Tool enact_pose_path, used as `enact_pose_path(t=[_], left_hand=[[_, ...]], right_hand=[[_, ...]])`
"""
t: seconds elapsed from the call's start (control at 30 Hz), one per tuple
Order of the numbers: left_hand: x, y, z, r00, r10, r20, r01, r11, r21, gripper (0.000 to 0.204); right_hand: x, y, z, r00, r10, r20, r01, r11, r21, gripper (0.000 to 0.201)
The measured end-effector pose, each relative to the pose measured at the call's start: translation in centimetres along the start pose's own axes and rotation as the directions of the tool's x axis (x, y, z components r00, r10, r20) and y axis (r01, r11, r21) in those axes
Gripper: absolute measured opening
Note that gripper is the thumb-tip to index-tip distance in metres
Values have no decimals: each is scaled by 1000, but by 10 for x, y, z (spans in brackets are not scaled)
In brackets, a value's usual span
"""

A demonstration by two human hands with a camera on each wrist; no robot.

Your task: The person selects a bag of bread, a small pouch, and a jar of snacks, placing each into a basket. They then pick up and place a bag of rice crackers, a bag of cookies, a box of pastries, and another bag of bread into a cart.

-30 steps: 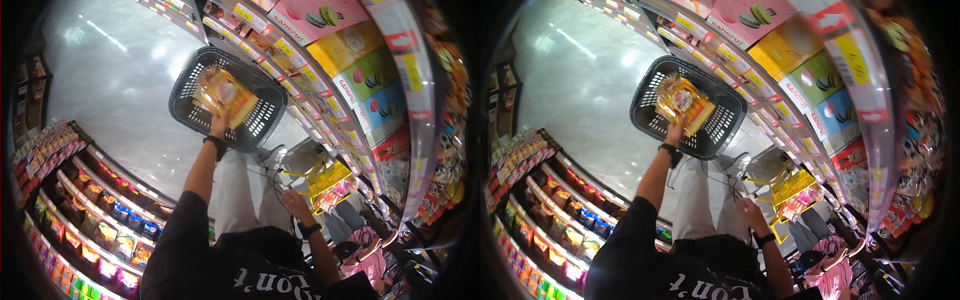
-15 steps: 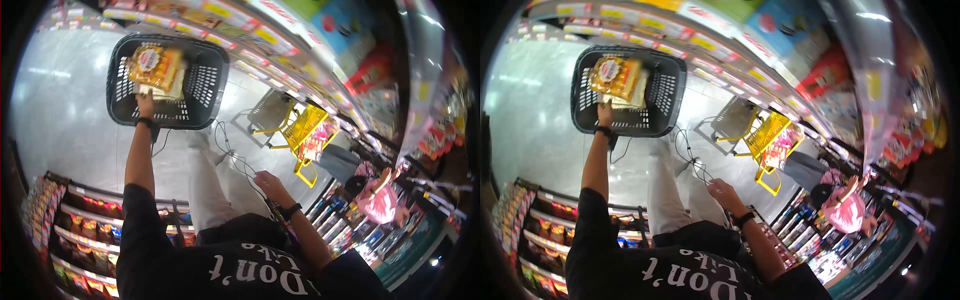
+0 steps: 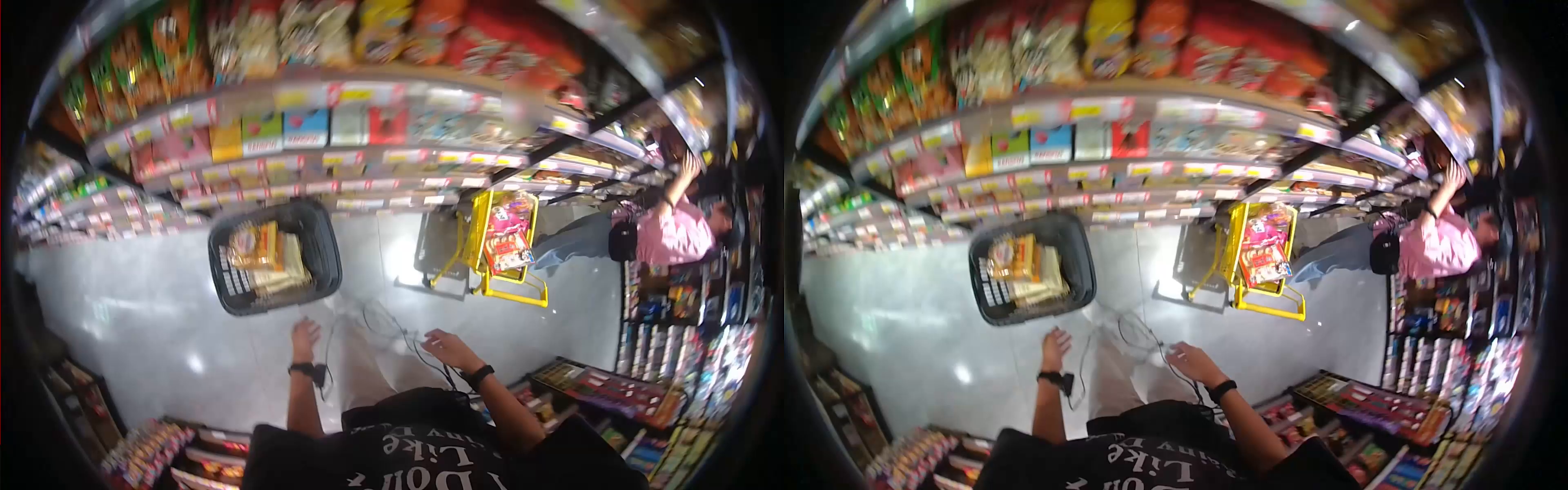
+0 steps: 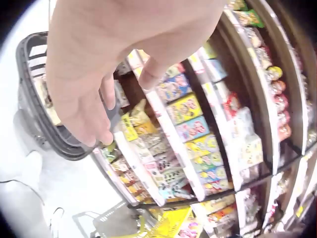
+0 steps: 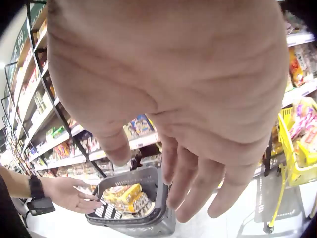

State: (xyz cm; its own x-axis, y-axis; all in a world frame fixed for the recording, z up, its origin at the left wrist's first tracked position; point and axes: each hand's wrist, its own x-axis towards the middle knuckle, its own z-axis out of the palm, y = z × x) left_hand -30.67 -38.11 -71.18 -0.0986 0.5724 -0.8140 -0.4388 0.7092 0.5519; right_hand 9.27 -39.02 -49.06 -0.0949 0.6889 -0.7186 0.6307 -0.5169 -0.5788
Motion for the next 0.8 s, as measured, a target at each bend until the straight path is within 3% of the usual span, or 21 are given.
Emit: enact_pose_path(t=[0.1, 0.17, 0.27, 0.43, 0.47, 0.57, 0.63, 0.8], left_hand=[[-80, 27, 54, 989, 99, 106, -102, 995, 18, 48], [-130, 45, 88, 955, 173, 240, -190, 980, 50, 47], [-184, 77, 143, 932, 168, 320, -214, 970, 113, 46], [-223, 119, 210, 839, 266, 475, -349, 932, 95, 35], [-228, 129, 220, 816, 288, 502, -370, 926, 70, 34], [-235, 162, 244, 747, 345, 569, -437, 899, 29, 29], [-254, 199, 263, 731, 374, 571, -514, 852, 101, 28], [-236, 257, 266, 683, 447, 577, -635, 753, 169, 28]], right_hand=[[-44, -5, -21, 998, -37, -51, 40, 997, 66, 48], [-61, 6, -34, 978, -163, -127, 179, 975, 131, 45], [-74, -1, -64, 937, -260, -233, 299, 942, 153, 45], [-83, -52, -134, 847, -384, -367, 482, 846, 229, 42], [-77, -59, -145, 788, -437, -434, 573, 779, 255, 39], [-100, -130, -206, 743, -486, -460, 536, 844, -26, 36], [-92, -163, -229, 635, -543, -549, 671, 740, 45, 33], [-67, -235, -273, 562, -465, -684, 704, 703, 101, 35]])
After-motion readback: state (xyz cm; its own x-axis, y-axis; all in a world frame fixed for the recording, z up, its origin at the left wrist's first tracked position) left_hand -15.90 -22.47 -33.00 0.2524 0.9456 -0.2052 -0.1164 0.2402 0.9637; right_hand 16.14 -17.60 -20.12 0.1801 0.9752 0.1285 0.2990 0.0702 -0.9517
